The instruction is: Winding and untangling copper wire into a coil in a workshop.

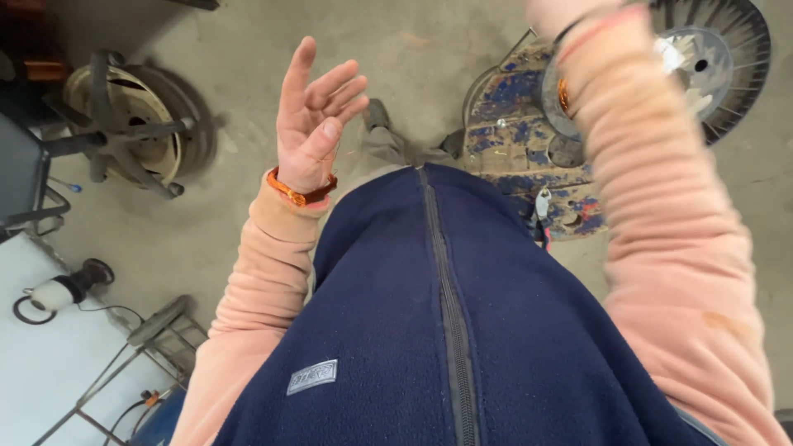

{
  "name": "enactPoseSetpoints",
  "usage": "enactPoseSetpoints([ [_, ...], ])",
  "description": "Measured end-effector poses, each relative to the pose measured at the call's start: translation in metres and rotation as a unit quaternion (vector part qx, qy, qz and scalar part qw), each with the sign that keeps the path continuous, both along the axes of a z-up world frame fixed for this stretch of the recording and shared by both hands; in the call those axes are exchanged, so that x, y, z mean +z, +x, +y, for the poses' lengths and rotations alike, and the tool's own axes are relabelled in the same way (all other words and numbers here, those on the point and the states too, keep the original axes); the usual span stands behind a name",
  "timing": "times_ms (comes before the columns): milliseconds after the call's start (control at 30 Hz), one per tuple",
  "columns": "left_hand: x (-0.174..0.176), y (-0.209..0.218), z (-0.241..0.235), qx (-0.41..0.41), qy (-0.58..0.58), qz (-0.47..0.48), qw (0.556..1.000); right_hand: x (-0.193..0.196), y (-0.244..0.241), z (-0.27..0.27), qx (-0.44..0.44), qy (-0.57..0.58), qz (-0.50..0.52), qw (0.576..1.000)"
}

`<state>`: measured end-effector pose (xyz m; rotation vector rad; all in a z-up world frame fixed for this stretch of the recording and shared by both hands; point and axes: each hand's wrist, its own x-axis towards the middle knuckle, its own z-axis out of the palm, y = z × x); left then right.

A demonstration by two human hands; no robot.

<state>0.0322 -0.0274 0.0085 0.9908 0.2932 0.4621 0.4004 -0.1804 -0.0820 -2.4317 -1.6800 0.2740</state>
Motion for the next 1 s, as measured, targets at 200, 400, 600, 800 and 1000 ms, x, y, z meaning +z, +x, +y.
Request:
enactPoseSetpoints([
  [200,-0.018,0.003,0.024,0.001,0.154,0.078,0.985,0.041,-0.142,-0.067,0.012,-0.046,-0.018,0.999],
  [400,-0.01,0.057,0.041,-0.21,0.281,0.158,0.923,0.056,-0.17,-0.198,-0.19,0.116,0.027,0.974],
  [600,0.016,0.114,0.002,-0.511,0.303,0.013,0.804,-0.019,-0.095,-0.32,-0.438,0.357,0.316,0.762],
  [800,0.02,0.138,-0.054,-0.46,0.074,-0.077,0.882,-0.013,0.048,-0.354,-0.528,0.433,0.447,0.578],
  [1000,0.012,0.123,-0.061,-0.269,0.225,0.065,0.934,0.007,0.168,-0.291,-0.462,0.285,0.424,0.725],
])
